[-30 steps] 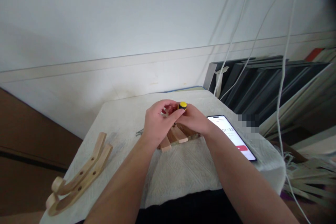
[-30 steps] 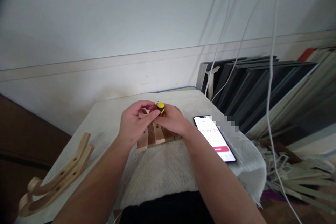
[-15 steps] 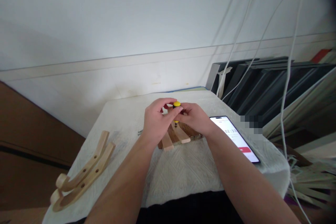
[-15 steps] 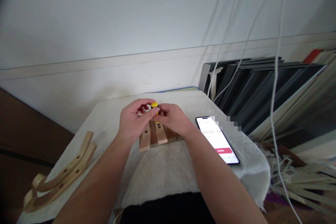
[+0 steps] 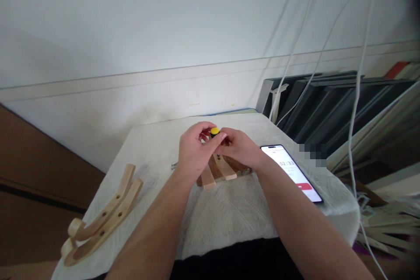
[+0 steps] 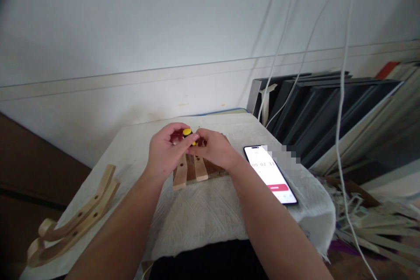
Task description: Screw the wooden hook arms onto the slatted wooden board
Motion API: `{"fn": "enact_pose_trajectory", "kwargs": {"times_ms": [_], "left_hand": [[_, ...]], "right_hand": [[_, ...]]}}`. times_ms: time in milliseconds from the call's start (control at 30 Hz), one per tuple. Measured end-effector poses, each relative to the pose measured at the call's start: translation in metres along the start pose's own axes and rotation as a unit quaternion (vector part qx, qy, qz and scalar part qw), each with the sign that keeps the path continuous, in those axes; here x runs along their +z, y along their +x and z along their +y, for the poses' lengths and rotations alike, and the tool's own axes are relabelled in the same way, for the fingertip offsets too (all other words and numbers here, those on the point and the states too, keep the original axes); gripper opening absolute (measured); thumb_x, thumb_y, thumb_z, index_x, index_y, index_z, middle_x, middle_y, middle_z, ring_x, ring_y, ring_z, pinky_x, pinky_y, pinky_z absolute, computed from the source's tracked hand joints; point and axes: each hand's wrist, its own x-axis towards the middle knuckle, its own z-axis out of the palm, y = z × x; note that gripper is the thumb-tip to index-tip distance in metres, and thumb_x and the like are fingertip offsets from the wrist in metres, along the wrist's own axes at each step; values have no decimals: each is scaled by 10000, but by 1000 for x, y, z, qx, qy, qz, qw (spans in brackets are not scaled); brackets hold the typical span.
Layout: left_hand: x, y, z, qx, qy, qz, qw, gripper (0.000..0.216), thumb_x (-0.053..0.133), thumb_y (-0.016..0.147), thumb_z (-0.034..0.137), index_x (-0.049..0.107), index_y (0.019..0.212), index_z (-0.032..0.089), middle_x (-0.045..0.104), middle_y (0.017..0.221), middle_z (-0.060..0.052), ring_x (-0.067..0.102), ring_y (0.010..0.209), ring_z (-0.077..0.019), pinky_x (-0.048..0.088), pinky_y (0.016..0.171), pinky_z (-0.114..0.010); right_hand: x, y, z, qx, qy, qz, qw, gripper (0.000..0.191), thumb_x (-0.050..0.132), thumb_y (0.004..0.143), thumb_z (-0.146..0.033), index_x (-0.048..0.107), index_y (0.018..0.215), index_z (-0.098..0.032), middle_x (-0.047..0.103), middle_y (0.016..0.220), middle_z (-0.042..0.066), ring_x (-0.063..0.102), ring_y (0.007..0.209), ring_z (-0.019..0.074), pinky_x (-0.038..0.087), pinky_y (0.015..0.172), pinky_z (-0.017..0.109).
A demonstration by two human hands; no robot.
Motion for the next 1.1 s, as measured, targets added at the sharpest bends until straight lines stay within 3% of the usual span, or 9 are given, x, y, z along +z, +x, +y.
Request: {"fn": "enact_pose_trajectory", "kwargs": {"times_ms": [67, 200, 300, 433, 567, 700, 767, 1000, 1100], "left_hand": [[-2, 1, -2, 8, 15, -7, 1000, 252, 679, 723, 327, 691, 921, 173, 700, 839, -41, 586, 677, -130, 481, 644, -260], [-4, 2, -8, 16, -12, -59, 998, 315, 570, 819, 311, 645, 1104, 201, 700, 1002, -54, 613, 768, -139, 488, 688, -270], [-3, 0, -6, 28, 13, -26, 999, 321, 582, 808, 305, 637, 1104, 193, 689, 1036, -60, 617, 836, -150, 487, 722, -277], [-2, 0, -1, 33, 64, 18, 997, 252, 683, 716, 356, 681, 886, 169, 702, 858, -50, 618, 791, -164, 481, 689, -278], [-3, 0, -1, 40, 60, 3, 997, 245, 646, 757, 364, 697, 908, 178, 709, 882, -50, 616, 768, -155, 483, 708, -288], [-5, 0, -2, 37, 18, -47, 998, 273, 604, 799, 347, 693, 1003, 188, 708, 974, -55, 634, 836, -161, 493, 769, -293], [-6, 0, -2, 19, -7, -44, 999, 290, 585, 813, 355, 686, 1025, 184, 708, 982, -59, 641, 850, -166, 497, 773, -291], [-7, 4, -1, -42, -58, 25, 997, 229, 586, 799, 337, 691, 911, 167, 716, 886, -58, 652, 837, -166, 495, 751, -278], [-8, 6, -3, -67, -80, 53, 993, 224, 588, 780, 341, 680, 861, 154, 706, 800, -51, 648, 769, -156, 492, 685, -256]], "right_hand": [[-3, 0, -1, -14, 49, -34, 998, 161, 597, 756, -325, 615, 841, -189, 604, 756, -7, 542, 716, 146, 422, 662, 278], [-6, 0, 1, -41, 130, -88, 987, 163, 551, 794, -282, 638, 909, -207, 649, 887, 11, 582, 854, 165, 442, 790, 314], [-3, 0, 4, -10, 98, -65, 993, 187, 601, 769, -333, 623, 903, -204, 642, 831, 17, 580, 787, 170, 457, 723, 317], [0, -1, 7, 26, 54, -13, 998, 248, 665, 715, -386, 567, 843, -197, 603, 777, 11, 553, 707, 154, 449, 644, 298], [-1, 0, 6, 23, 44, -10, 999, 252, 666, 713, -393, 533, 811, -202, 570, 747, -7, 521, 666, 139, 433, 618, 286], [-3, 1, 4, 5, 53, -25, 998, 206, 645, 733, -365, 581, 835, -198, 593, 775, -1, 524, 689, 144, 425, 632, 286], [-4, 1, 4, 1, 70, -19, 997, 184, 635, 740, -358, 608, 820, -194, 614, 785, 4, 540, 714, 152, 427, 662, 295], [-6, 3, 5, 18, 204, 133, 970, 217, 657, 724, -355, 628, 868, -195, 627, 793, 2, 567, 735, 149, 428, 722, 309], [-6, 7, 7, 49, 187, 202, 960, 238, 623, 741, -410, 631, 816, -184, 621, 748, 7, 555, 704, 146, 416, 685, 299]]}}
